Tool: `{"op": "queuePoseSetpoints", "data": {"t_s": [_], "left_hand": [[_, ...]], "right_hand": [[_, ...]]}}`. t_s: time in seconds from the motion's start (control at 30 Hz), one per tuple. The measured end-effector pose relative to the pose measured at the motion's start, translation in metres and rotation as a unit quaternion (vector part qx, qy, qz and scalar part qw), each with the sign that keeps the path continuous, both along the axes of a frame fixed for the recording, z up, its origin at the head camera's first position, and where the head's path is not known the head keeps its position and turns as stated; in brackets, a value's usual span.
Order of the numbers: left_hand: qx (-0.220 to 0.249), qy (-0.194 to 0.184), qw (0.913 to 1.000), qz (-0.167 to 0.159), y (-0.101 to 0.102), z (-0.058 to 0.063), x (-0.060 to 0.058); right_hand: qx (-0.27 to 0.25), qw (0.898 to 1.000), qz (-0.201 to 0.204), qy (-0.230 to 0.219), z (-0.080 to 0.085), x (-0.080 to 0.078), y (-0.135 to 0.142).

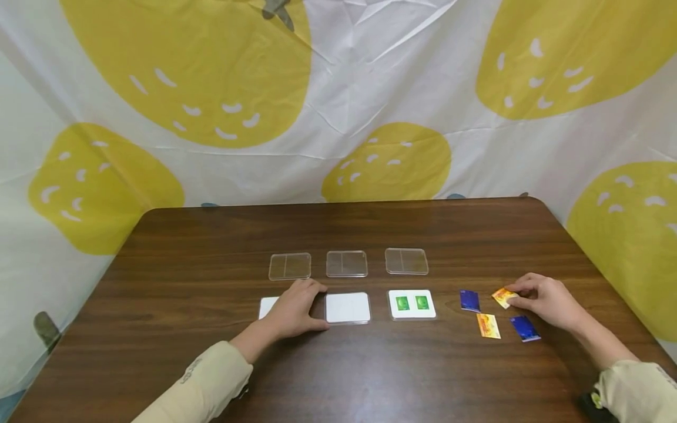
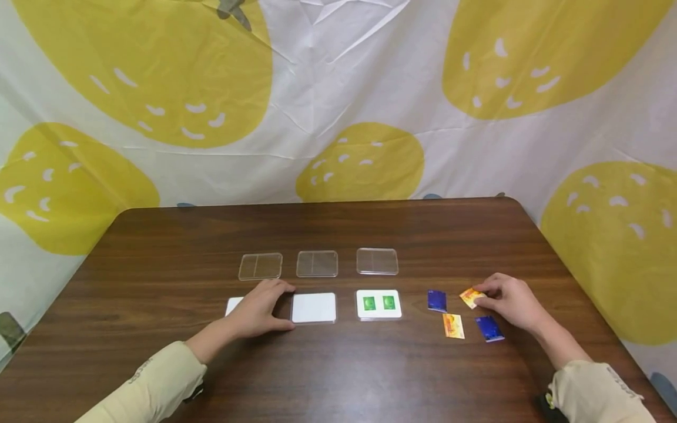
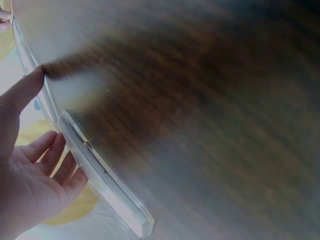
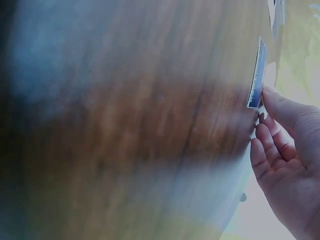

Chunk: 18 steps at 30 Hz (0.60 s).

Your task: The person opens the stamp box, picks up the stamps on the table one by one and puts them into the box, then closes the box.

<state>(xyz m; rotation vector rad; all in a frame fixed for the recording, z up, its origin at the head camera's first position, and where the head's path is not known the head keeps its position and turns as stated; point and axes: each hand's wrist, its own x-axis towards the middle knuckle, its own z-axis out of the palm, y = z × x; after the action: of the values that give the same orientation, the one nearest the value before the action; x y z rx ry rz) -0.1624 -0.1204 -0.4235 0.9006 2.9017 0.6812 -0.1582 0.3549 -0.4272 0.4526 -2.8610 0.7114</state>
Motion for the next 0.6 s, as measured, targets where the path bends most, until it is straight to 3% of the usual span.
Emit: {"op": "queuePoseSetpoints", "data": {"t_s": [0.3,0.6], "left_hand": [[-0.001,-0.004,1.0000,0.001,-0.0003,0.0002,0.0001],[0.000,-0.005,1.0000,-0.001,0.0001,0.0016,-0.0003]], "right_hand": [[-0.017,1.000,0.014,0.018,-0.0041,0.0005,0.0004],[-0.053,0.995,-0.011,-0.079,0.0026,-0.0010,0.0023]]}}
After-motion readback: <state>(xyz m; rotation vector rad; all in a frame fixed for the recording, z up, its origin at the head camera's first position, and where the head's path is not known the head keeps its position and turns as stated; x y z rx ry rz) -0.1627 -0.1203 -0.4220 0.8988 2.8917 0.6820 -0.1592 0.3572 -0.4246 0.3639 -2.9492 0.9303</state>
